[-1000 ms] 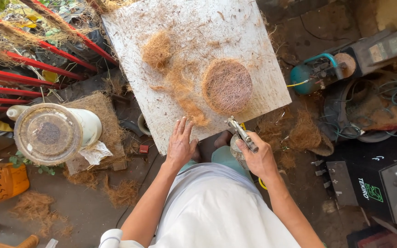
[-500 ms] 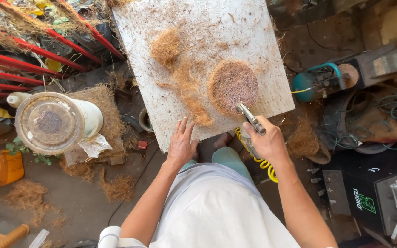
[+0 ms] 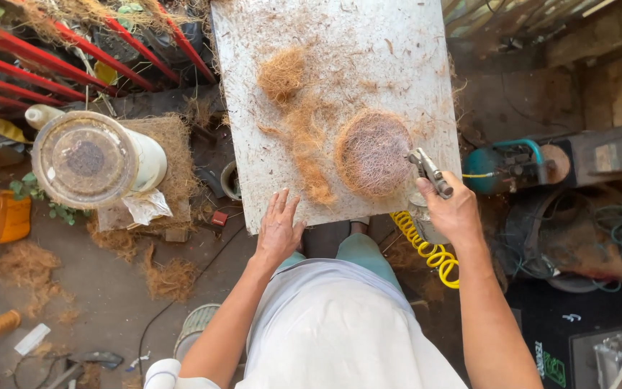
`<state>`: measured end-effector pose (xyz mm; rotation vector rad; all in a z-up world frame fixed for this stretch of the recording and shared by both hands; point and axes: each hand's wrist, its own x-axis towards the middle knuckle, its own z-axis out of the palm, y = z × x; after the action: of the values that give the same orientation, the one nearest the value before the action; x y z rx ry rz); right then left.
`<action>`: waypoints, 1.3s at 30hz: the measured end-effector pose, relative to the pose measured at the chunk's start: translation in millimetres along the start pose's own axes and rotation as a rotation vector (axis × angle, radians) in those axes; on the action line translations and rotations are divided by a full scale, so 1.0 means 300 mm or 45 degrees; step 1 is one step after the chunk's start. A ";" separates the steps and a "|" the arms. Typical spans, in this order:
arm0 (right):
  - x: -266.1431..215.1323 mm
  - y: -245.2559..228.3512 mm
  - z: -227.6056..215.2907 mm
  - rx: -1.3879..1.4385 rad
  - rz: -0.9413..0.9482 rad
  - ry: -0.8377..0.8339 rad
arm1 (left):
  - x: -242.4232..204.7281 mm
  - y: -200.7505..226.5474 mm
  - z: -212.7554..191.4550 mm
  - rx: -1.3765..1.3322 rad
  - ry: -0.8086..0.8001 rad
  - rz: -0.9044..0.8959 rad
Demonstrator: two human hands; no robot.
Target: The person sprays a circular coconut fiber mat with a spray gun, then uses a hairdryer to dry it. They then place the mat on a workbench and rub its surface with a green glass bottle to smooth or compact the fibers.
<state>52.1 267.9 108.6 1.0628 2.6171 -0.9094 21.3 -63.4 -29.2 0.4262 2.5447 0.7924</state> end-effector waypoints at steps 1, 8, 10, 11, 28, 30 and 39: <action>0.006 -0.003 -0.020 -0.006 -0.017 -0.012 | -0.005 0.014 0.000 -0.004 0.012 -0.018; 0.085 -0.042 -0.139 0.022 -0.091 -0.087 | -0.005 0.139 0.094 -0.044 0.057 -0.197; 0.114 -0.032 -0.144 0.015 -0.128 -0.134 | -0.006 0.199 0.116 -0.077 0.065 -0.255; 0.130 -0.022 -0.141 0.031 -0.159 -0.167 | -0.003 0.227 0.131 -0.074 0.106 -0.243; 0.036 0.101 -0.135 -0.102 -0.617 -0.715 | -0.053 0.452 0.308 -1.381 0.406 -0.706; 0.005 0.148 -0.109 -0.138 -0.595 -0.678 | -0.042 0.489 0.270 -1.616 0.415 -0.774; -0.157 0.221 -0.061 0.084 -0.445 -0.370 | 0.051 0.392 0.268 -2.072 0.156 -0.697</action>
<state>132.9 288.8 109.1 0.4439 2.5751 -1.1299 66.4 72.5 -23.7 -0.7918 1.1932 2.1566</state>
